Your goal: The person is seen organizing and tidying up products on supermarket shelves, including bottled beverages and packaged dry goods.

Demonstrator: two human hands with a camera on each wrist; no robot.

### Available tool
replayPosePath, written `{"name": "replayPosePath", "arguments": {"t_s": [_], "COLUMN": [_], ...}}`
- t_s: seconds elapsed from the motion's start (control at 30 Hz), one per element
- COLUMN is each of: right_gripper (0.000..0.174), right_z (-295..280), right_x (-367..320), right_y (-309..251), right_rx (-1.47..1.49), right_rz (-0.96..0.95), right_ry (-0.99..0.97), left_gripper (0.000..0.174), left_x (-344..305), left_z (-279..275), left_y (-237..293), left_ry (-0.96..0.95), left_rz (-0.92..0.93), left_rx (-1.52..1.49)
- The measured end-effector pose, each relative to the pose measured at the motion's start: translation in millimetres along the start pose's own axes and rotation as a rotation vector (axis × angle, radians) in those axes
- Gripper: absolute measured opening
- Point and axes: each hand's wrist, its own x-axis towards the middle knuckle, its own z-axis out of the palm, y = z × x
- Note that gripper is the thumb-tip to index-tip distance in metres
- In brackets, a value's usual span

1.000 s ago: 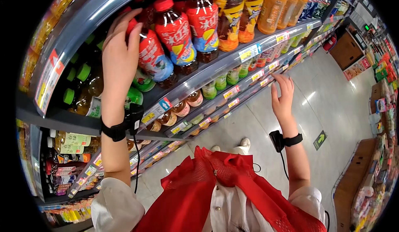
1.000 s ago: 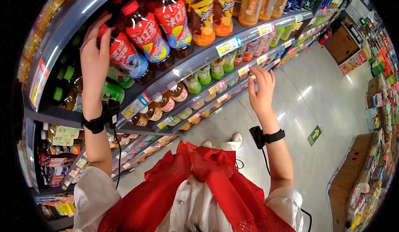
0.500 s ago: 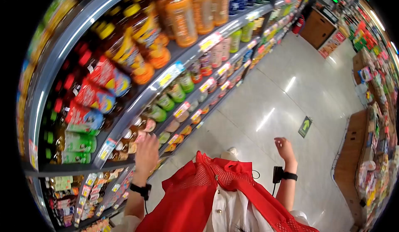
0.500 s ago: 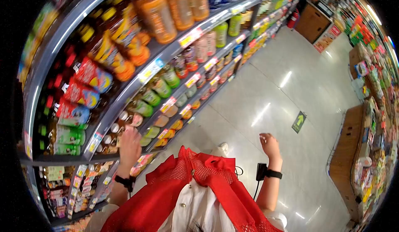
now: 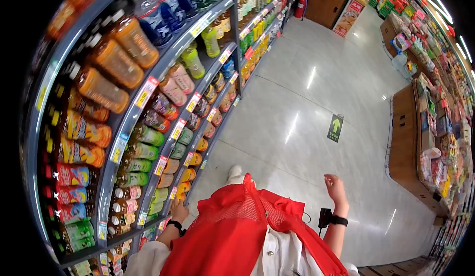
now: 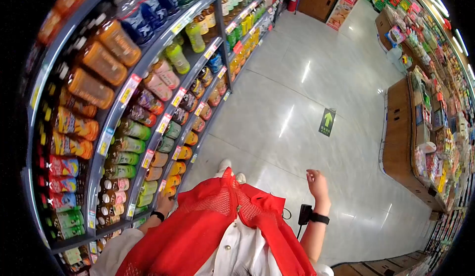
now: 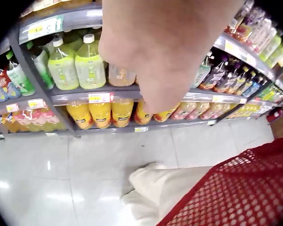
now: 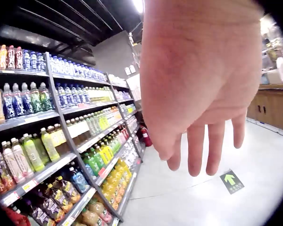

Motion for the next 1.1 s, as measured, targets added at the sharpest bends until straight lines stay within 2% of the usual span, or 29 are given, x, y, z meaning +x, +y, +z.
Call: {"name": "replayPosePath", "arguments": {"t_s": [0.03, 0.13, 0.2, 0.27, 0.3, 0.33, 0.37, 0.43, 0.47, 0.5, 0.53, 0.57, 0.6, 0.63, 0.67, 0.73, 0.77, 0.8, 0.93, 1.03, 1.1], "right_gripper": [0.02, 0.021, 0.022, 0.024, 0.024, 0.024, 0.025, 0.025, 0.026, 0.026, 0.026, 0.025, 0.025, 0.025, 0.025, 0.027, 0.028, 0.028, 0.022, 0.02, 0.019], "right_z": [-7, -27, -38, -65, -72, -78, -87, -111, -127, -152, -168, -186, -206, -232, -257, -309, -330, -348, -425, -463, -469], "right_x": [21, 91, 151, 224, 265, 305, 351, 450, 494, 539, 582, 618, 651, 678, 711, 771, 808, 849, 1005, 1129, 1204], "right_y": [21, 81, 120, 136, 154, 170, 183, 206, 215, 219, 232, 247, 263, 277, 288, 313, 333, 339, 359, 343, 303], "right_rx": [-0.003, 0.03, 0.075, 0.095, 0.109, 0.122, 0.123, 0.157, 0.199, 0.181, 0.173, 0.21, 0.247, 0.258, 0.259, 0.138, 0.098, 0.092, -0.001, -0.088, -0.128], "right_rz": [0.038, 0.167, 0.222, 0.259, 0.262, 0.264, 0.266, 0.237, 0.236, 0.249, 0.245, 0.239, 0.233, 0.265, 0.255, 0.35, 0.313, 0.291, 0.101, -0.144, -0.333], "right_ry": [-0.017, -0.094, -0.144, -0.203, -0.206, -0.209, -0.205, -0.187, -0.166, -0.156, -0.17, -0.088, -0.006, -0.004, -0.015, -0.15, -0.177, -0.194, -0.231, -0.29, -0.3], "left_gripper": [0.057, 0.056, 0.053, 0.05, 0.047, 0.047, 0.042, 0.036, 0.033, 0.035, 0.038, 0.042, 0.044, 0.044, 0.044, 0.044, 0.043, 0.042, 0.04, 0.036, 0.037], "left_x": [16, 66, 127, 198, 227, 266, 303, 386, 429, 468, 512, 549, 572, 592, 609, 631, 640, 649, 643, 624, 626], "left_z": [-1, -18, -15, -17, -36, -43, -47, -75, -85, -93, -96, -107, -130, -137, -157, -203, -218, -231, -261, -250, -257], "left_y": [29, 137, 198, 270, 328, 370, 417, 513, 561, 609, 650, 701, 760, 804, 856, 950, 990, 1024, 1117, 1141, 1142], "left_ry": [-0.101, -0.167, -0.201, -0.196, -0.184, -0.089, 0.056, 0.161, 0.202, 0.165, 0.241, 0.175, 0.088, 0.227, 0.239, 0.256, 0.304, 0.353, 0.387, 0.469, 0.524], "left_rz": [-0.055, -0.127, -0.114, -0.075, -0.09, -0.033, -0.01, 0.093, 0.111, 0.113, 0.22, 0.197, 0.185, 0.348, 0.358, 0.353, 0.405, 0.457, 0.293, 0.178, 0.093], "left_rx": [0.009, 0.031, 0.027, 0.048, 0.114, -0.006, 0.016, 0.009, -0.069, -0.047, -0.042, -0.044, -0.106, -0.078, -0.071, -0.064, -0.073, -0.08, -0.19, -0.291, -0.333]}}
